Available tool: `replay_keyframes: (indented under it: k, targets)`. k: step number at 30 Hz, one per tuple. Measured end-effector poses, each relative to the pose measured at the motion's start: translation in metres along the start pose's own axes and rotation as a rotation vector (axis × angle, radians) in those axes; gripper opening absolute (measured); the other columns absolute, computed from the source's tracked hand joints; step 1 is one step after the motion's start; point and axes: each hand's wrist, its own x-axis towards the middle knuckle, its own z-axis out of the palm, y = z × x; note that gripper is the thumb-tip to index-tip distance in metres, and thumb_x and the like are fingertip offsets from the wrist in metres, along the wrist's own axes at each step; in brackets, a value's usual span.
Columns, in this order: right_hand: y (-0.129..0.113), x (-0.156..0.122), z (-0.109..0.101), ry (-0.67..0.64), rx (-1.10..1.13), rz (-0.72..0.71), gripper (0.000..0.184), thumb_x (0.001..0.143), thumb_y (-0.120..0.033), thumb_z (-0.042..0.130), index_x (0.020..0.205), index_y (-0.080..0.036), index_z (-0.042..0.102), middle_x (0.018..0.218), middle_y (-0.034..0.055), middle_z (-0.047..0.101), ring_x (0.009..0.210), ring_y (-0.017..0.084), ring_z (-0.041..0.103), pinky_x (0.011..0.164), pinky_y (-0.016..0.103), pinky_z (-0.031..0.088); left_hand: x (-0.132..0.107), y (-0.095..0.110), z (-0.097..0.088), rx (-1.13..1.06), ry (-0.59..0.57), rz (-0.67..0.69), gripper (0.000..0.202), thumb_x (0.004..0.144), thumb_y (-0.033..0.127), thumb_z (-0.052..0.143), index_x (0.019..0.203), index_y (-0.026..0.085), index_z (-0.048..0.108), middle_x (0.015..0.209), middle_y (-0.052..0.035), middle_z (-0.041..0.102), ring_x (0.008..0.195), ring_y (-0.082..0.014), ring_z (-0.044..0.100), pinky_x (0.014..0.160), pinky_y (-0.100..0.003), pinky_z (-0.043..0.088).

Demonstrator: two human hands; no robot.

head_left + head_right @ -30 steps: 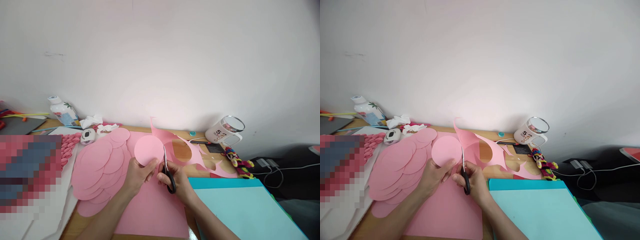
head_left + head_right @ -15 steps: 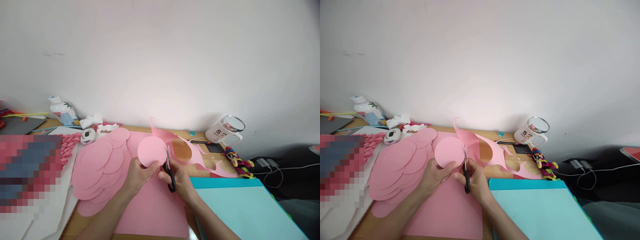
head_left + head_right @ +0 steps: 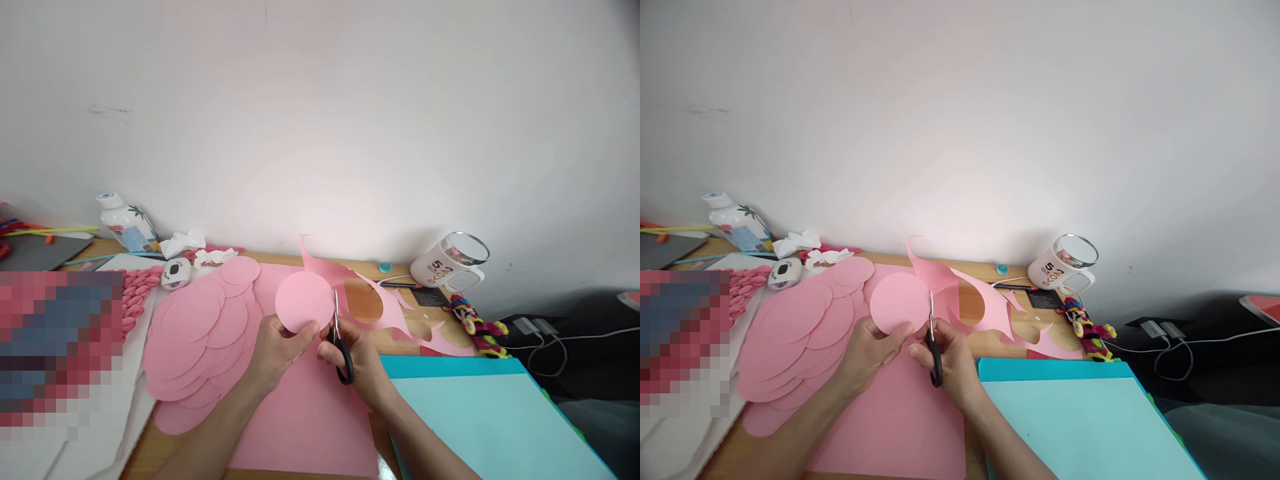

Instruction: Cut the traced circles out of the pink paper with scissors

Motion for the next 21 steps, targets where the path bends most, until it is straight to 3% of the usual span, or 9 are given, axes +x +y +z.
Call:
replay_keyframes:
  k: [7,14,17,19,21]
  targets:
    - [-0.003,-0.001,0.001,0.019,0.001,0.025,0.027,0.070,-0.040,0.065,0.067,-0.018,0.048,0.052,-0.0048,0.045,0.050,0.010,0.041,0.047,0.023,0.032,0.001,-0.002,-0.001,0.009,-0.012,0.008,0.034,0.064,0.029,0.061,0.044,0.018,0.036,0.035,0.0096,0.026,0.034,-0.0030,0.022,0.036,-0.021,0.016]
    - [-0.002,-0.002,0.004,0.057,-0.031,-0.040,0.027,0.073,-0.037,0.061,0.062,-0.019,0.045,0.048,-0.0046,0.045,0.045,0.011,0.043,0.045,0.024,0.035,0.002,-0.002,-0.002,-0.005,-0.014,0.018,0.041,0.066,0.031,0.063,0.042,0.018,0.032,0.033,0.0096,0.027,0.033,-0.0027,0.022,0.036,-0.021,0.015]
    - [0.003,-0.004,0.003,0.330,-0.231,-0.262,0.020,0.075,-0.028,0.060,0.063,-0.020,0.046,0.051,-0.0039,0.045,0.045,0.011,0.042,0.045,0.025,0.037,0.003,-0.006,-0.003,-0.056,-0.003,0.083,0.042,0.072,0.035,0.061,0.042,0.017,0.037,0.033,0.0078,0.032,0.034,-0.0036,0.027,0.037,-0.021,0.021]
    - [0.005,-0.003,-0.001,0.571,-0.402,-0.548,0.013,0.075,-0.018,0.060,0.071,-0.021,0.048,0.058,-0.0032,0.047,0.052,0.013,0.047,0.057,0.030,0.044,0.005,-0.009,-0.004,-0.149,0.083,0.144,0.041,0.076,0.036,0.057,0.044,0.016,0.042,0.035,0.0057,0.038,0.036,-0.0049,0.033,0.039,-0.021,0.027]
    - [0.006,0.002,-0.009,0.759,-0.518,-0.884,0.020,0.071,-0.011,0.062,0.080,-0.021,0.048,0.064,-0.0034,0.048,0.058,0.014,0.051,0.069,0.036,0.047,0.007,-0.009,-0.006,-0.295,0.248,0.199,0.034,0.077,0.037,0.056,0.053,0.015,0.049,0.041,0.0045,0.045,0.039,-0.0063,0.039,0.040,-0.020,0.030]
